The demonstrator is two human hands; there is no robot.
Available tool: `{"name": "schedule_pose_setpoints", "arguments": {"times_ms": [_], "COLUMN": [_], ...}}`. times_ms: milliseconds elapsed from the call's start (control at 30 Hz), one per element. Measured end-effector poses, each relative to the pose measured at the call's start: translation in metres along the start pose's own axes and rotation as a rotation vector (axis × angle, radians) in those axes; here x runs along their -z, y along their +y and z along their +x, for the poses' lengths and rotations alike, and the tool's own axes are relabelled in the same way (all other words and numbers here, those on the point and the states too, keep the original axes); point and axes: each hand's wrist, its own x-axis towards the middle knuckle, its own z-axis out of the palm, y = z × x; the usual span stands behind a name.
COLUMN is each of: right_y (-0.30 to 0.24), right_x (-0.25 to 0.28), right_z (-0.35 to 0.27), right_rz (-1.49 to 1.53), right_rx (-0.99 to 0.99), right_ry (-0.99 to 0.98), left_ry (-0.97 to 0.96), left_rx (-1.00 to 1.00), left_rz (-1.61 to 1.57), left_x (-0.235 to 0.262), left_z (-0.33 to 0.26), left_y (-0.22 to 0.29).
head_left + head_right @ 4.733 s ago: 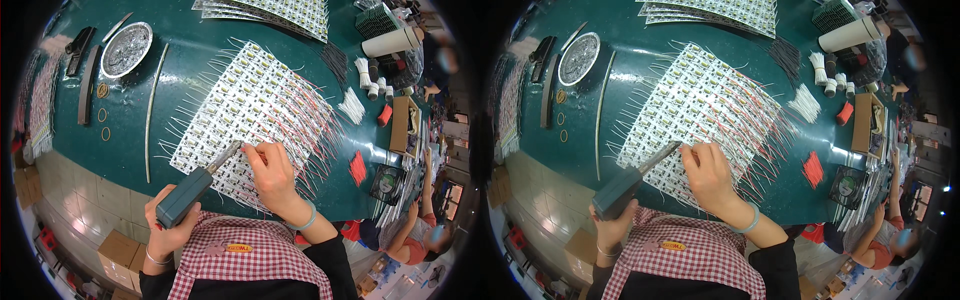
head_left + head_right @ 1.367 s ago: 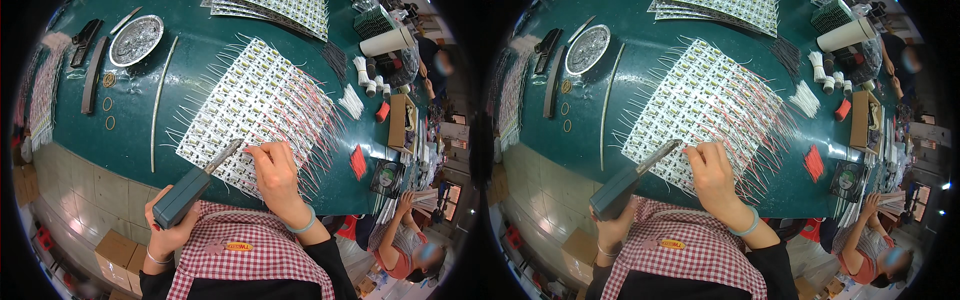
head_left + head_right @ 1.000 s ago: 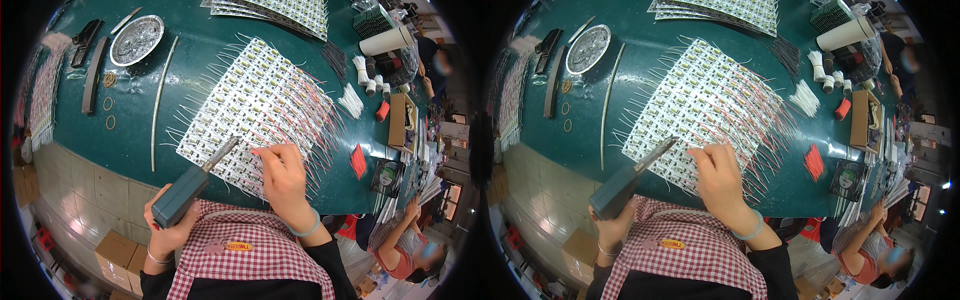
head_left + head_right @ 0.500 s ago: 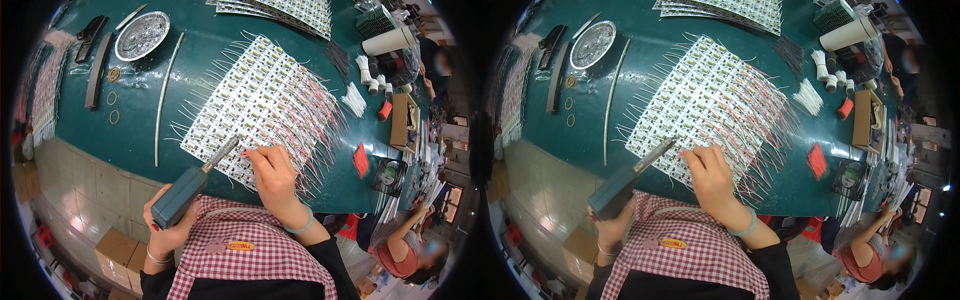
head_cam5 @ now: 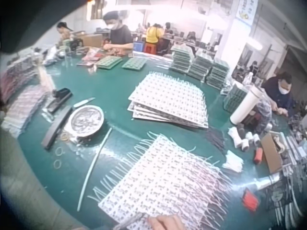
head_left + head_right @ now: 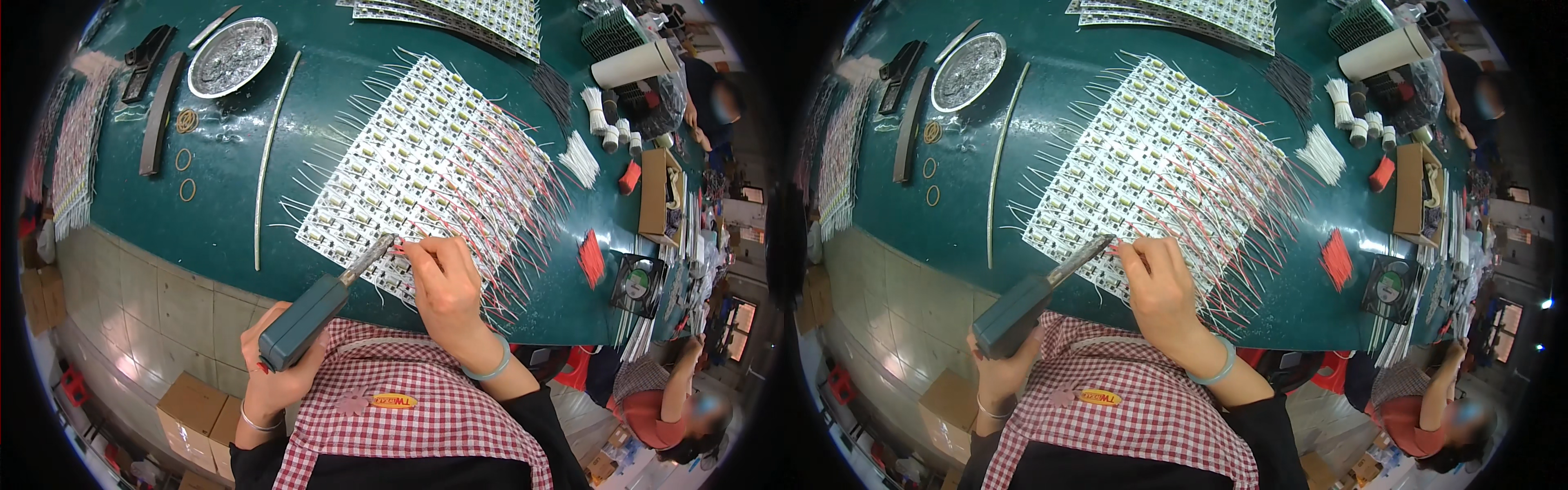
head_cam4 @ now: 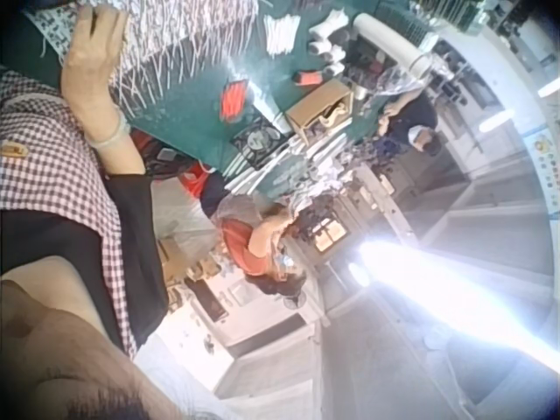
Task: The person uses a soldering iron to attach red and white wires to a grid of LED modules on a circuit board. They pick up individual wires, place them on the board, and apply heat to secure them. The person occasionally uses a thin metal rod to adjust the wires or components on the board.
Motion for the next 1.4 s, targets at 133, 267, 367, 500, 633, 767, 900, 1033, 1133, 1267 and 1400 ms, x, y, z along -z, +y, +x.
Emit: {"name": "schedule_pose_setpoints", "arguments": {"times_ms": [133,267,367,500,633,767,900,1033,1133,1267,1400], "right_y": [0.000,0.000,-0.001,-0.002,-0.002,-0.003,-0.006,-0.008,-0.023,-0.024,-0.019], "right_x": [0.000,0.000,0.002,0.002,0.003,0.005,0.020,0.053,0.080,0.072,0.028], "right_z": [0.001,0.001,0.001,0.001,0.002,0.002,0.003,-0.007,-0.007,-0.006,-0.009], "right_rz": [-0.003,-0.004,-0.005,-0.006,0.001,-0.002,0.002,-0.052,-0.085,0.007,0.080], "right_rx": [0.002,0.002,-0.002,-0.007,-0.012,-0.025,-0.029,-0.064,-0.083,0.022,0.061], "right_ry": [0.000,-0.008,-0.023,-0.023,-0.029,-0.043,-0.103,-0.119,-0.087,-0.023,-0.015], "left_ry": [0.004,-0.019,-0.013,0.031,0.041,0.048,0.033,0.041,0.071,0.083,0.098], "left_rx": [-0.011,0.000,0.073,0.011,0.033,0.082,0.068,0.084,0.125,0.225,0.134], "left_rz": [0.025,0.061,0.000,-0.014,-0.022,-0.085,-0.047,-0.022,-0.050,-0.083,-0.068], "left_x": [-0.001,0.001,0.001,0.003,0.004,0.002,0.004,0.008,0.009,0.010,0.011], "left_z": [0.001,-0.001,-0.002,-0.003,-0.005,-0.007,-0.008,-0.010,-0.013,-0.018,-0.023], "left_y": [0.002,0.001,0.002,-0.001,0.001,0.001,0.001,0.001,0.000,-0.001,-0.004]}}
